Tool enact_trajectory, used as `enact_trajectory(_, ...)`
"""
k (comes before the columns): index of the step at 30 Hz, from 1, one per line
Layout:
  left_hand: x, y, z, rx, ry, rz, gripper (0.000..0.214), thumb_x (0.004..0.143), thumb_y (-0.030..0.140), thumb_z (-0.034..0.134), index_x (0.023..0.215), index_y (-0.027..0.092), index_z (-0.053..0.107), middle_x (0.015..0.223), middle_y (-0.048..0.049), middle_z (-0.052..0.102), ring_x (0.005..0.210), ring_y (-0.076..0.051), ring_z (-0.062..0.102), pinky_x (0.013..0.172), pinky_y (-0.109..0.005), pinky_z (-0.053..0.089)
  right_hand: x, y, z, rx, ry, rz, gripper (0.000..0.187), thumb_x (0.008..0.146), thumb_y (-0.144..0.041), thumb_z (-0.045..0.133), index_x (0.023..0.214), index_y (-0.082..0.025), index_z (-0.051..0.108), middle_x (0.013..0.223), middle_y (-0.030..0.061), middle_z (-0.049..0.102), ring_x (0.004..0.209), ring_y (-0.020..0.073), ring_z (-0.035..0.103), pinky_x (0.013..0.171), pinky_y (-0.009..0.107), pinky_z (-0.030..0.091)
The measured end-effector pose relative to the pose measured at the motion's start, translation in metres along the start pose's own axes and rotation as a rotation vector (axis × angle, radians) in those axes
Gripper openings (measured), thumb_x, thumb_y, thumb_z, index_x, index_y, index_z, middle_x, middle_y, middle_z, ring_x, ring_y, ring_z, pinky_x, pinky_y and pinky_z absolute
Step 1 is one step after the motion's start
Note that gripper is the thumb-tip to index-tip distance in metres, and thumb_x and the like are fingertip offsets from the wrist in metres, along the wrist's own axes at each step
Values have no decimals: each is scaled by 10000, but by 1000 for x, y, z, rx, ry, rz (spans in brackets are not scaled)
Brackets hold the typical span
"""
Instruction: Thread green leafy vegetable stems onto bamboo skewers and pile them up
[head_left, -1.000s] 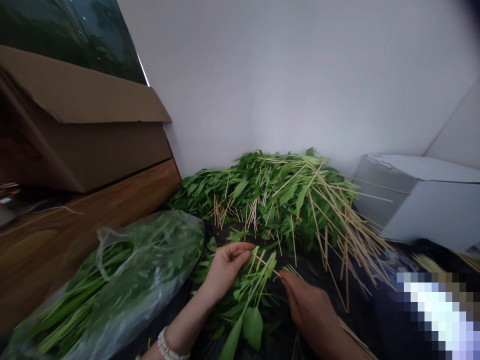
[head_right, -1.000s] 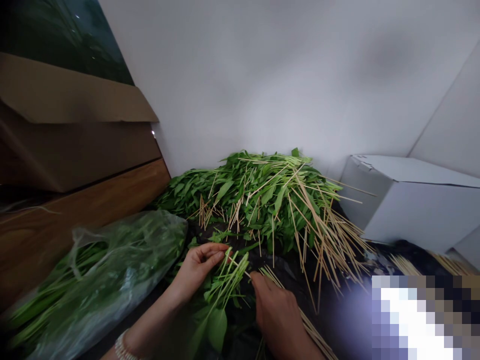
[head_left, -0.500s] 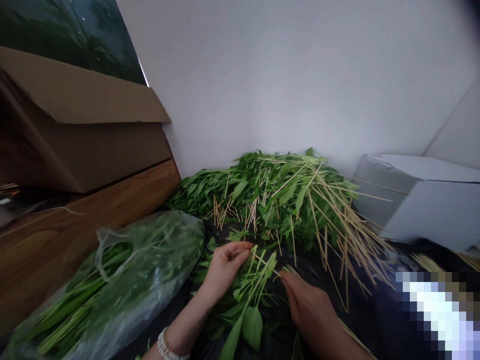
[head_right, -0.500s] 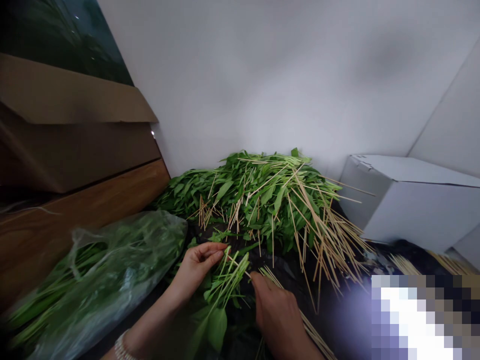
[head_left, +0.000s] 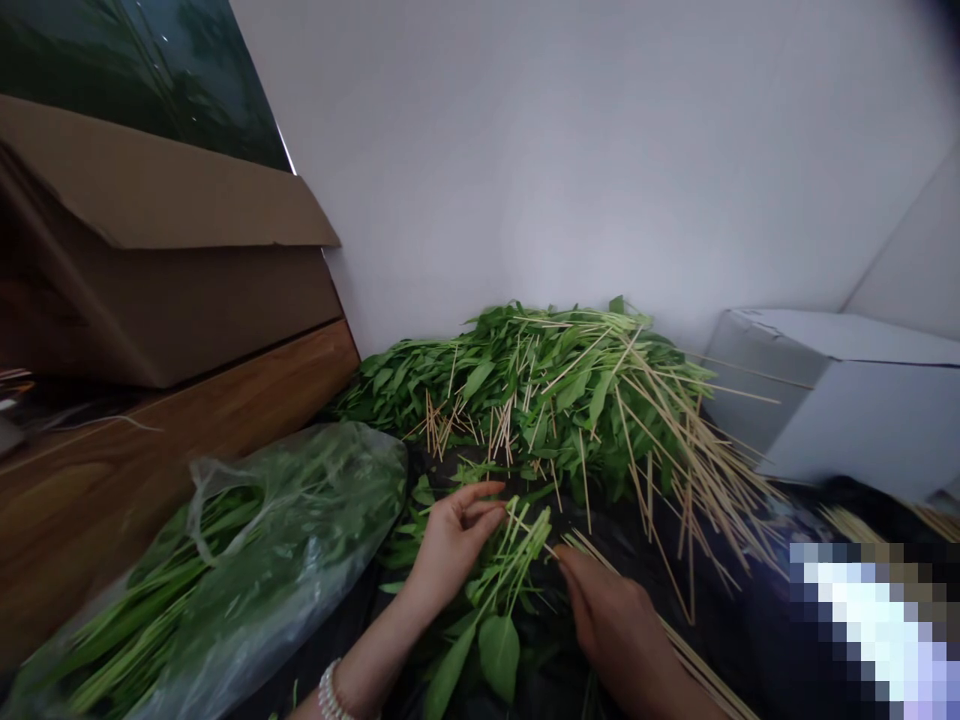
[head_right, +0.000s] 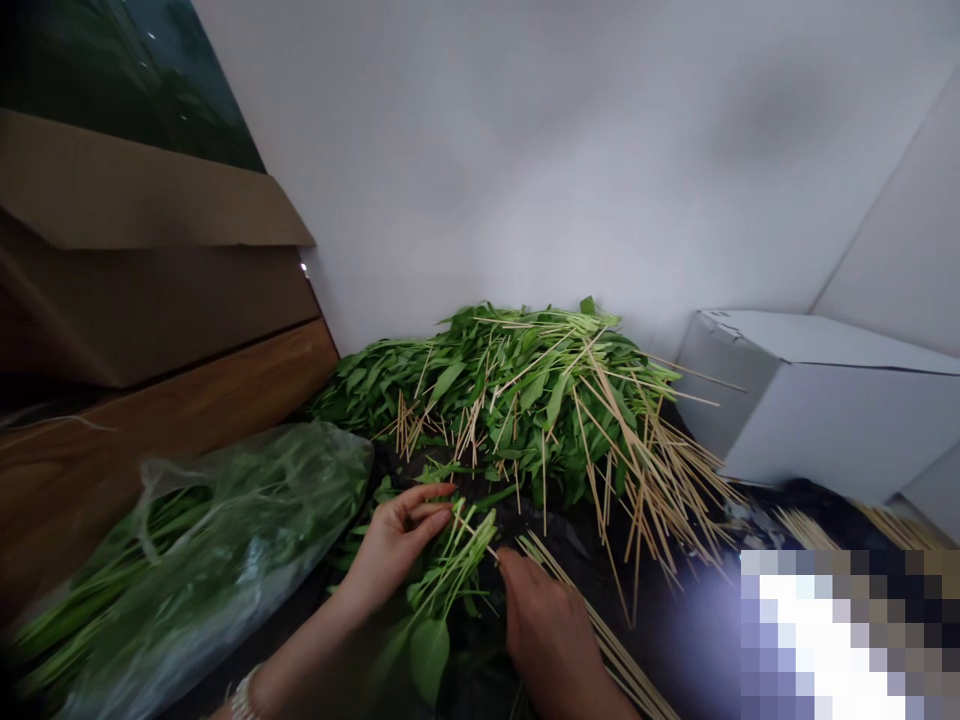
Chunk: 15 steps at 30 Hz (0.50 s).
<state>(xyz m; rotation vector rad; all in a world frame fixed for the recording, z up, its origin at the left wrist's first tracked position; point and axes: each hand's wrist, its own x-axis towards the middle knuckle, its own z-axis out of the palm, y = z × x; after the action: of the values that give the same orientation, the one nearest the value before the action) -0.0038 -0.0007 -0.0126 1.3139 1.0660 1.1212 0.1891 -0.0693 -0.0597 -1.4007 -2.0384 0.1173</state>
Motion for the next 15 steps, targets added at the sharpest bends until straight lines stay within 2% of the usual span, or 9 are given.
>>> enact_trajectory(7, 6, -3, -13, 39, -59, -47, 312, 674, 398, 766, 829, 128, 760, 776, -61, 751, 682, -148, 642, 698, -241, 482, 3, -5, -7, 48, 46, -54, 279, 942, -172, 328, 1012, -223, 593, 817, 30, 707, 719, 164, 698, 631, 233, 530)
enact_trajectory(15, 4, -4, -8, 152, -109, -25, 281, 711, 387, 723, 780, 116, 753, 738, -64, 734, 665, -167, 627, 658, -258, 468, 3, -5, -4, 41, 91, -66, 294, 934, -168, 351, 1031, -234, 621, 768, 21, 709, 694, 151, 692, 622, 214, 532)
